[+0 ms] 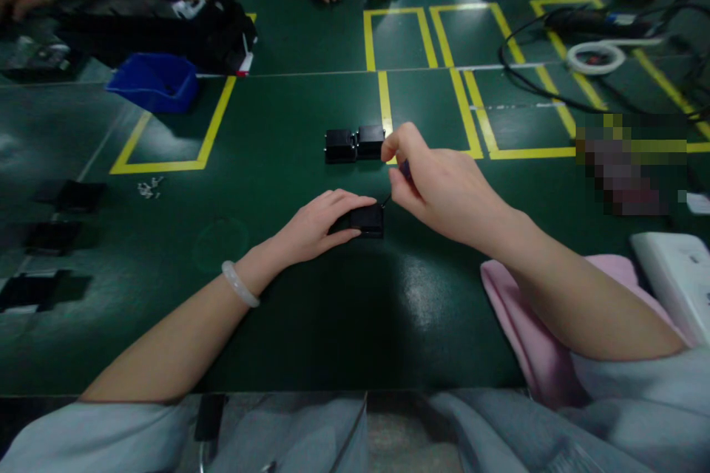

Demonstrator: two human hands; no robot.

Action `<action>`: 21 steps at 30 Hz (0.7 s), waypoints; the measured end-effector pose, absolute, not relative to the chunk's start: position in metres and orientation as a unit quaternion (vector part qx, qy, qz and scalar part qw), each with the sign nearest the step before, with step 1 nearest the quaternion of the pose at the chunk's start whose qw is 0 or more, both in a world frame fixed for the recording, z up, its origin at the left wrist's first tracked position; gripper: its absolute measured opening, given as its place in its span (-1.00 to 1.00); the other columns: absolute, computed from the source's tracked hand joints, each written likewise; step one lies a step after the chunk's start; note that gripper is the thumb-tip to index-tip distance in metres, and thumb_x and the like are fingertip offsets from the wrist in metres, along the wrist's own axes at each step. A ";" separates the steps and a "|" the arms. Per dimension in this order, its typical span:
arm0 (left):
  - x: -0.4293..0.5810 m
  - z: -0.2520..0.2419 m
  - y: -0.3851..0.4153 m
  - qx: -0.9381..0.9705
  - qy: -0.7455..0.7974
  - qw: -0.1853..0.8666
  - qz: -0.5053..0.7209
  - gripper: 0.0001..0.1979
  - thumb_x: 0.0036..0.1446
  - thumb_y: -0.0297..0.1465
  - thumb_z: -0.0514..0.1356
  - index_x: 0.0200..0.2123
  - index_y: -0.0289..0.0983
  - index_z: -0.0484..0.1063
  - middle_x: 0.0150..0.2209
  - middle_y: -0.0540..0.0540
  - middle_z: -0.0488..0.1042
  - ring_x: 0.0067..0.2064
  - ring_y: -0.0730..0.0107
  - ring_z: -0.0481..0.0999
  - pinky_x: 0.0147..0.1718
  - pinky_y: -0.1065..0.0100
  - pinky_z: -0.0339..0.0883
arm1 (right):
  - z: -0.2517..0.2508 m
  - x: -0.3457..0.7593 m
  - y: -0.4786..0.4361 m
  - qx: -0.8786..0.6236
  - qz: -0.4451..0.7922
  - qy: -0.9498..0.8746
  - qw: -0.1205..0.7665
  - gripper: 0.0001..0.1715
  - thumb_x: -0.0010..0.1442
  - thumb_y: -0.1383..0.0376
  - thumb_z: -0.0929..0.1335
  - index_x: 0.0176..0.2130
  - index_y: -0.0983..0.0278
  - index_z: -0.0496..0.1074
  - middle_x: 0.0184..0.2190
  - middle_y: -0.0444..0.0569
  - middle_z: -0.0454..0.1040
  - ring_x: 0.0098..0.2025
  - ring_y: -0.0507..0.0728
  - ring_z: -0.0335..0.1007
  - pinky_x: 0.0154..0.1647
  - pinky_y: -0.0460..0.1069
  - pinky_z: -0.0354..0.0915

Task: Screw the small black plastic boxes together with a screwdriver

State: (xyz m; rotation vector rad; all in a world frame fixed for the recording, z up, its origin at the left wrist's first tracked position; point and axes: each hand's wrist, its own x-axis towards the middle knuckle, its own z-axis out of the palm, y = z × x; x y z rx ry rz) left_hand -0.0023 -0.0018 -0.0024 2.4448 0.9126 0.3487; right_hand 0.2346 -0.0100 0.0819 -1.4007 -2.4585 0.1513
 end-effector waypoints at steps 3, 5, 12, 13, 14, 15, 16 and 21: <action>-0.003 -0.004 -0.002 0.899 0.332 0.254 0.131 -0.53 0.37 -0.28 0.12 0.29 -0.16 0.19 0.16 -0.17 0.38 0.16 0.14 0.36 0.13 0.12 0.28 | 0.083 0.235 -0.010 -0.481 0.039 -0.865 0.140 -0.66 0.38 0.20 0.12 -0.04 0.30 0.34 -0.47 -0.10 0.45 -0.48 0.04 0.30 -0.45 -0.05 -0.02; -0.003 -0.004 -0.002 0.900 0.329 0.255 0.133 -0.53 0.37 -0.29 0.12 0.29 -0.17 0.19 0.16 -0.17 0.38 0.16 0.14 0.36 0.14 0.11 0.27 | 0.082 0.235 -0.010 -0.480 0.025 -0.866 0.134 -0.61 0.41 0.13 0.11 -0.09 0.29 0.37 -0.47 -0.09 0.46 -0.48 0.04 0.31 -0.44 -0.05 -0.04; -0.002 -0.002 -0.002 0.899 0.331 0.256 0.130 -0.53 0.37 -0.29 0.13 0.29 -0.16 0.19 0.16 -0.16 0.38 0.15 0.15 0.37 0.11 0.13 0.29 | 0.081 0.235 -0.011 -0.481 0.023 -0.865 0.145 -0.66 0.34 0.30 0.12 0.02 0.31 0.30 -0.44 -0.10 0.47 -0.49 0.03 0.29 -0.48 -0.06 -0.06; -0.002 -0.002 -0.002 0.899 0.331 0.254 0.131 -0.53 0.37 -0.29 0.13 0.29 -0.16 0.19 0.15 -0.16 0.38 0.14 0.15 0.37 0.11 0.13 0.30 | 0.082 0.235 -0.012 -0.478 0.024 -0.866 0.146 -0.67 0.34 0.30 0.12 0.01 0.31 0.31 -0.43 -0.09 0.47 -0.48 0.03 0.30 -0.47 -0.06 -0.05; -0.002 -0.002 -0.002 0.900 0.331 0.252 0.132 -0.53 0.37 -0.29 0.13 0.29 -0.17 0.19 0.15 -0.16 0.38 0.14 0.15 0.37 0.11 0.13 0.30 | 0.082 0.235 -0.012 -0.474 0.023 -0.868 0.144 -0.68 0.35 0.28 0.12 -0.01 0.31 0.32 -0.43 -0.09 0.48 -0.47 0.03 0.31 -0.46 -0.06 -0.04; -0.002 -0.003 -0.002 0.900 0.331 0.252 0.133 -0.53 0.37 -0.29 0.13 0.30 -0.17 0.19 0.16 -0.16 0.38 0.15 0.15 0.37 0.11 0.13 0.29 | 0.083 0.235 -0.012 -0.472 0.022 -0.870 0.141 -0.67 0.37 0.24 0.12 -0.03 0.31 0.33 -0.43 -0.09 0.48 -0.46 0.03 0.32 -0.46 -0.06 -0.04; -0.002 -0.003 -0.002 0.900 0.330 0.252 0.134 -0.53 0.37 -0.28 0.13 0.30 -0.16 0.19 0.16 -0.16 0.38 0.15 0.15 0.37 0.12 0.12 0.29 | 0.083 0.235 -0.012 -0.470 0.021 -0.872 0.136 -0.66 0.39 0.20 0.12 -0.05 0.31 0.34 -0.44 -0.09 0.48 -0.46 0.04 0.32 -0.45 -0.06 -0.04; -0.003 -0.003 -0.002 0.900 0.329 0.254 0.133 -0.53 0.37 -0.28 0.12 0.30 -0.15 0.18 0.17 -0.17 0.37 0.16 0.14 0.37 0.13 0.10 0.29 | 0.083 0.235 -0.011 -0.480 0.022 -0.868 0.127 -0.67 0.38 0.25 0.11 -0.02 0.31 0.32 -0.47 -0.11 0.45 -0.50 0.02 0.27 -0.47 -0.07 -0.04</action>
